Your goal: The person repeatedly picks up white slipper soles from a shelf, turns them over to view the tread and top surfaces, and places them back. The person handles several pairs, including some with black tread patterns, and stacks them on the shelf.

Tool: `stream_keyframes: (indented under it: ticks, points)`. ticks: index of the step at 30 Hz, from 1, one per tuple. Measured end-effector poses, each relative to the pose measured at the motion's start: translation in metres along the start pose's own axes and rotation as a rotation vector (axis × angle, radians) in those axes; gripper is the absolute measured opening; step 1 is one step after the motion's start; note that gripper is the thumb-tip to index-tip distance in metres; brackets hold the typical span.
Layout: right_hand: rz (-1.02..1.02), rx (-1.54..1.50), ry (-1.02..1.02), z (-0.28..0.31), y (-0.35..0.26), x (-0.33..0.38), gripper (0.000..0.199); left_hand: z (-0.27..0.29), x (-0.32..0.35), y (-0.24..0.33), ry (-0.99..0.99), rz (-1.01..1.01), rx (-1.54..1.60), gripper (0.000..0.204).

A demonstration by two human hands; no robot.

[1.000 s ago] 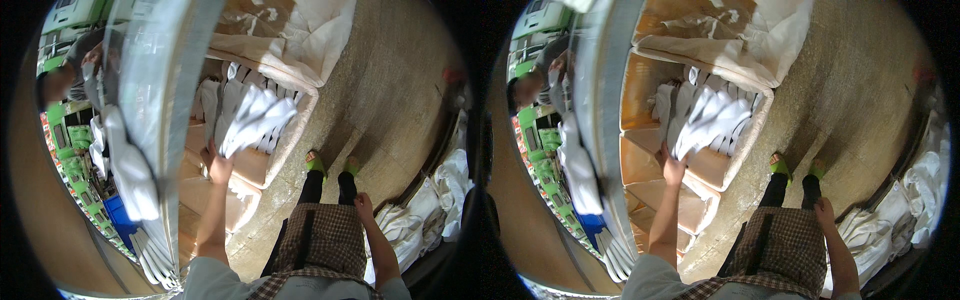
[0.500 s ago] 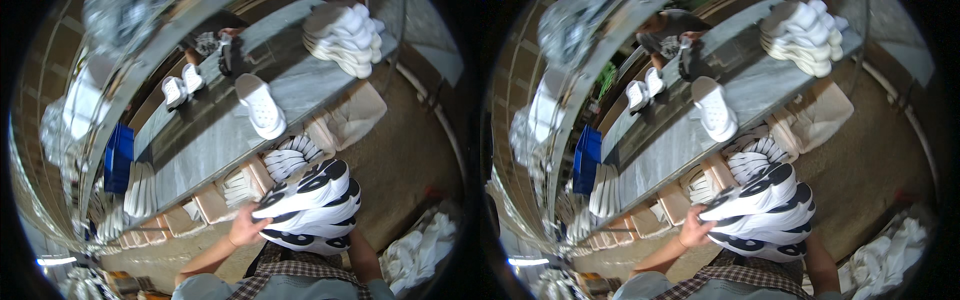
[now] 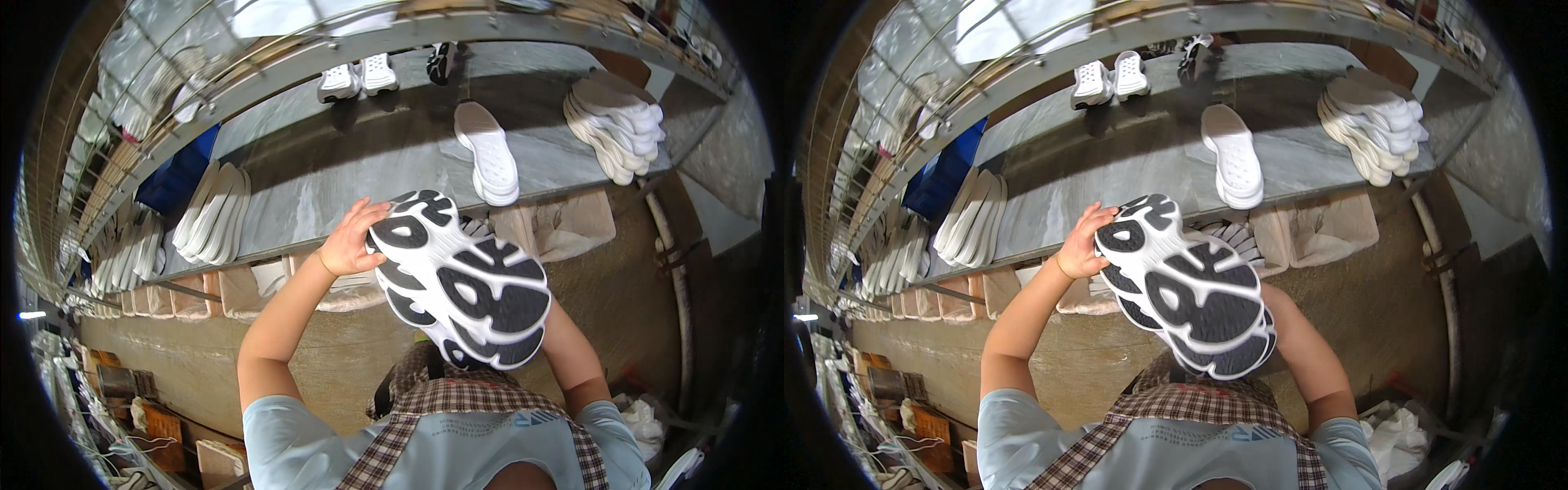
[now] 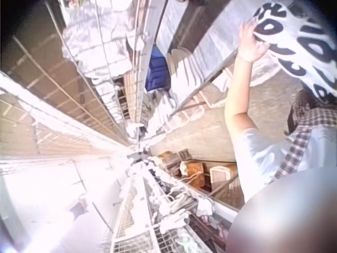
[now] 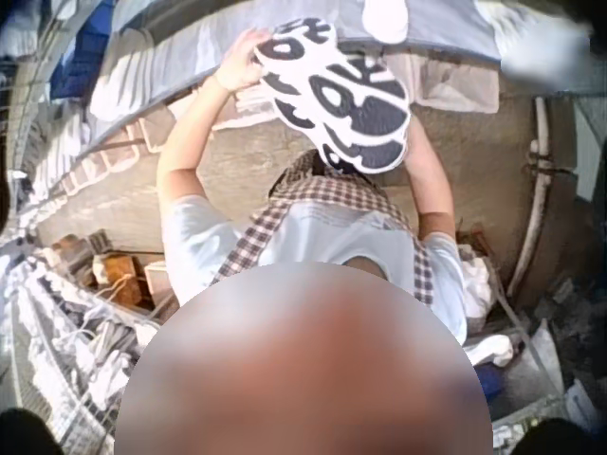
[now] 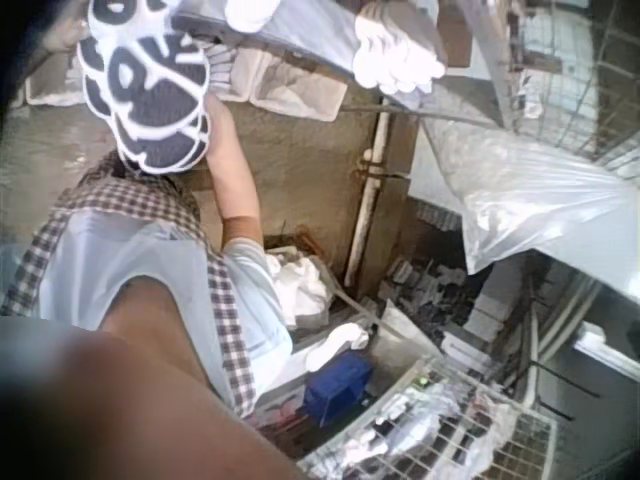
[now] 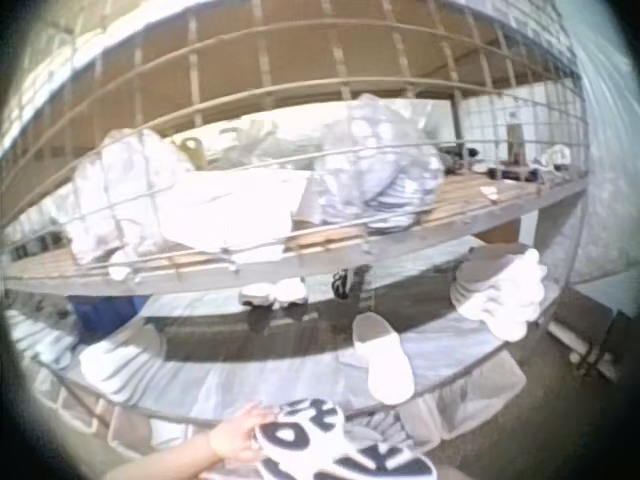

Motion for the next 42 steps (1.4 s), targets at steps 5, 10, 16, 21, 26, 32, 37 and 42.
stream_keyframes:
  ticks: [5,10,16,21,26,32,37,42]
  points:
    - [-0.065,0.056,-0.056,-0.025,0.025,-0.004,0.073,0.025,0.006,0.012,0.089,-0.171,-0.089,0.072]
    - [-0.050,0.121,-0.093,-0.042,0.038,-0.014,0.073,0.032,0.034,0.011,0.384,-0.057,-0.180,0.072]
    - [0.048,0.240,-0.100,-0.055,0.039,-0.043,0.072,-0.059,0.114,-0.031,0.397,0.914,1.543,0.070]
    - [0.148,0.359,-0.137,-0.081,0.053,-0.070,0.072,-0.097,0.130,-0.032,0.420,0.817,1.291,0.078]
    - [0.130,0.568,-0.111,-0.096,0.031,-0.071,0.078,-0.134,0.125,-0.077,0.571,1.070,1.704,0.057]
    - [-0.115,0.239,-0.013,-0.097,-0.013,-0.040,0.073,-0.133,0.124,-0.046,0.786,1.086,1.281,0.058]
    - [-0.315,0.450,-0.158,-0.084,-0.023,-0.022,0.088,-0.161,0.122,-0.022,0.932,1.191,1.282,0.063]
    - [-0.226,0.460,-0.260,-0.073,-0.037,-0.016,0.089,-0.195,0.129,-0.010,1.060,1.230,1.302,0.061]
Point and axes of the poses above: each hand's wrist, its own x-axis away from the middle knuckle, its own z-axis out of the back of the hand, y = z × x, the point moved 7 cm from there along -x, towards the middle knuckle, and after that the axes turned 14 degrees about z, right-handed, at the moved point
